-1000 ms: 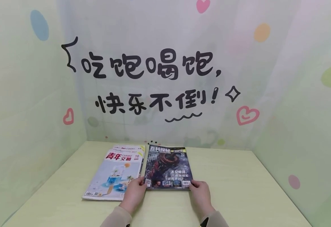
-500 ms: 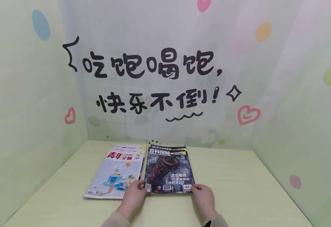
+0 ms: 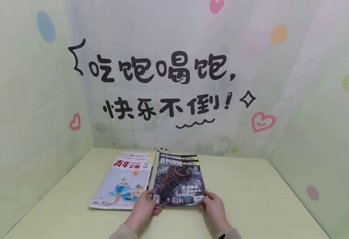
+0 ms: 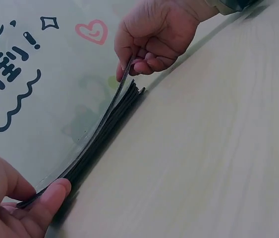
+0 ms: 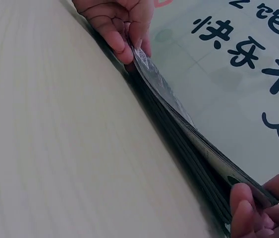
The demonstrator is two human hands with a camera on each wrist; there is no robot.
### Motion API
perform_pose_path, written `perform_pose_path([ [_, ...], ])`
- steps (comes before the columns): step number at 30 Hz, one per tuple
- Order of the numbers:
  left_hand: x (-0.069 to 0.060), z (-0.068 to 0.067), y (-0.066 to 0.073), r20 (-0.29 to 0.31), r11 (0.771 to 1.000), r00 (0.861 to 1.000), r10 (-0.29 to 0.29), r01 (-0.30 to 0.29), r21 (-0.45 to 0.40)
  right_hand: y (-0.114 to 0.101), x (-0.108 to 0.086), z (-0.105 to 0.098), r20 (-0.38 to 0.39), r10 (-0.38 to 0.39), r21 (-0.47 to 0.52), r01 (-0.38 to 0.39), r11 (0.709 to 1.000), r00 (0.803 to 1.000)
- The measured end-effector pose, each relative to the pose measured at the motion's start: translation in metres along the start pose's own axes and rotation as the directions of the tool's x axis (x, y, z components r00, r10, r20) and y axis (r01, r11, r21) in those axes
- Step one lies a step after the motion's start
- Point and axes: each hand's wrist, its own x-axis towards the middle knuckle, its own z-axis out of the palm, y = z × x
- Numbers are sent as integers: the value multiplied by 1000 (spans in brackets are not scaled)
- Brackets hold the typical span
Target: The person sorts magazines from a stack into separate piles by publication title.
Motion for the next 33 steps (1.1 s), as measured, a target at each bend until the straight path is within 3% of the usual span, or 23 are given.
perform_pose_path([
  [6, -3, 1, 1, 50, 998, 999, -3, 7, -68, 1, -2, 1, 65, 11, 34, -13, 999, 998],
  [11, -6, 2, 3, 85, 996, 996, 15, -7, -91, 0, -2, 1, 22, -5, 30, 4, 1000, 1000],
  [18, -9, 9, 5, 94, 990, 994, 47, -34, -136, -1, -2, -4, -35, -15, 99, 18, 995, 999],
  [27, -3, 32, 15, 105, 987, 990, 91, -76, -144, -7, 11, -23, -108, 20, 156, -3, 988, 994],
  [33, 4, 56, 25, 129, 985, 986, 108, -88, -150, -12, 20, -47, -136, 24, 164, -1, 986, 990],
])
